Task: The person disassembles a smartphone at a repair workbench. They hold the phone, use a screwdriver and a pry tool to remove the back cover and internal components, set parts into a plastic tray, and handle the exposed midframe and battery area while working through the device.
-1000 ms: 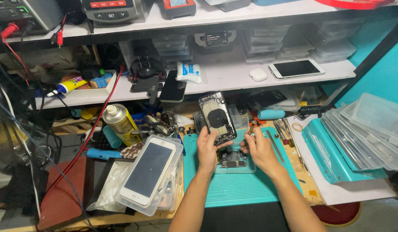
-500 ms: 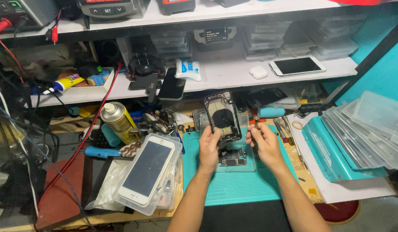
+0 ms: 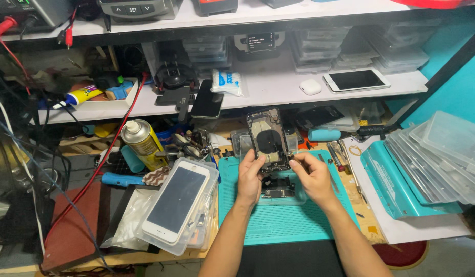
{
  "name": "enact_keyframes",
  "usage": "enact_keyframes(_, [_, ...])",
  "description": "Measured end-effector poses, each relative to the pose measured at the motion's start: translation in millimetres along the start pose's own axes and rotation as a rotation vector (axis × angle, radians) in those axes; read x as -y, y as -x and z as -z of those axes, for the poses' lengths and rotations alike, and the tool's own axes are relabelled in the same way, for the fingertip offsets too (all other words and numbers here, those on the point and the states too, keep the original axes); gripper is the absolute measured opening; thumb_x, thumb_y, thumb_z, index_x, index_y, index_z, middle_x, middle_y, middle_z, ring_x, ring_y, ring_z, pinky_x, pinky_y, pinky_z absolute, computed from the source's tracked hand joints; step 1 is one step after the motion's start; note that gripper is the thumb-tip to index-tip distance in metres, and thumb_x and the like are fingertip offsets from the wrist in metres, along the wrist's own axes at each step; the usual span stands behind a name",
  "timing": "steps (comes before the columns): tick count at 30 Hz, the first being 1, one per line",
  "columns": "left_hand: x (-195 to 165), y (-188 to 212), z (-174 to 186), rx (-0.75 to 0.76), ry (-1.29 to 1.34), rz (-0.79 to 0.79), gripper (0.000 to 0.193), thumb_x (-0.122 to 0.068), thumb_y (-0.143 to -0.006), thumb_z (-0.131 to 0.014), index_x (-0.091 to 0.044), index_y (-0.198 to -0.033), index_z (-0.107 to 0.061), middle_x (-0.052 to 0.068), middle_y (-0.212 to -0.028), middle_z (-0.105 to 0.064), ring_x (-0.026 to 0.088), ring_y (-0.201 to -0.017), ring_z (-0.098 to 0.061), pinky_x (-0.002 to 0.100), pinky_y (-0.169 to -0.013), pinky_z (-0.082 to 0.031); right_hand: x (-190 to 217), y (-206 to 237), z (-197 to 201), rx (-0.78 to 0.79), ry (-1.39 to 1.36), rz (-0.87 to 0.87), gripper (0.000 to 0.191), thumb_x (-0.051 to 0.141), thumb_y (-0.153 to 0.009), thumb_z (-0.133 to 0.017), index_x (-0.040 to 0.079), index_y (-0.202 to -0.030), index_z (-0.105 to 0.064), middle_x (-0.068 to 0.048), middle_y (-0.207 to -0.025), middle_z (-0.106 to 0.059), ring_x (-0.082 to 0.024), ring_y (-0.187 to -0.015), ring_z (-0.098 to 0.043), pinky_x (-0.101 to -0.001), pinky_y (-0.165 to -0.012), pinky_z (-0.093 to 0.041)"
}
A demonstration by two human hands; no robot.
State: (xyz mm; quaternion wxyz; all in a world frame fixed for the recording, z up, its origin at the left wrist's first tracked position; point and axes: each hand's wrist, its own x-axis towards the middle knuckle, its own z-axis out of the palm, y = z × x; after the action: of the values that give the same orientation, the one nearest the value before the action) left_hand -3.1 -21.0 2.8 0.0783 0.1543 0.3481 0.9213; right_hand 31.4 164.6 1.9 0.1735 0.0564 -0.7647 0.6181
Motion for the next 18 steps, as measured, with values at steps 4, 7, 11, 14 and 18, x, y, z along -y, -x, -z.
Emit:
enact_keyframes(4, [-2.2, -0.9, 0.3, -0.004, 0.017, 0.049, 0.029, -0.010, -0.104, -0.050, -0.002, -0.131, -0.059, 0.008, -0.120, -0.070, 0.014, -0.103, -0.069, 0.028, -0.085, -0.057, -0.1, -0.6, 1.2, -0.002, -0.013, -0.018, 0.013, 0.014, -0.097, -0.069, 0.001, -0.097, -0.069, 0.009, -0.072, -0.055, -0.001, -0.064, -0.043, -0.0207, -0.055, -0.034])
enact_keyframes(7, [-3.3, -0.9, 0.2, 0.001, 0.040, 0.073, 0.031, -0.012, -0.105, -0.048, -0.003, -0.133, -0.058, 0.007, -0.122, -0.069, 0.014, -0.105, -0.068, 0.029, -0.087, -0.057, -1.3, -0.7, 0.7, -0.003, -0.029, -0.028, 0.013, 0.014, -0.097, -0.070, 0.001, -0.097, -0.069, 0.009, -0.072, -0.055, -0.001, -0.065, -0.043, -0.0205, -0.055, -0.034])
enact_keyframes(11, [-4.8, -0.3, -0.9, 0.016, 0.036, 0.072, 0.031, -0.012, -0.106, -0.047, -0.002, -0.133, -0.058, 0.008, -0.122, -0.069, 0.015, -0.106, -0.068, 0.030, -0.088, -0.057, -0.4, -2.8, 4.1, -0.075, -0.035, -0.012, 0.013, 0.012, -0.095, -0.071, 0.000, -0.100, -0.070, 0.008, -0.077, -0.058, -0.001, -0.068, -0.047, -0.0196, -0.058, -0.038])
enact_keyframes(14, [-6.1, -1.0, -2.4, 0.010, 0.015, 0.070, 0.030, -0.011, -0.106, -0.048, -0.001, -0.133, -0.058, 0.009, -0.123, -0.069, 0.015, -0.107, -0.068, 0.031, -0.090, -0.057, 4.5, -8.9, 23.0, -0.162, 0.162, 0.029, 0.016, 0.015, -0.092, -0.074, 0.000, -0.099, -0.074, 0.001, -0.081, -0.063, -0.008, -0.068, -0.056, -0.0241, -0.061, -0.044])
enact_keyframes(18, [-5.4, -0.5, -3.6, 0.020, -0.002, 0.045, 0.027, -0.009, -0.106, -0.049, 0.001, -0.130, -0.057, 0.011, -0.121, -0.070, 0.017, -0.106, -0.070, 0.032, -0.091, -0.058, 8.2, -12.3, 49.8, -0.176, 0.706, -0.171, 0.023, 0.026, -0.090, -0.074, 0.005, -0.099, -0.080, -0.016, -0.085, -0.073, -0.029, -0.076, -0.069, -0.0388, -0.070, -0.052])
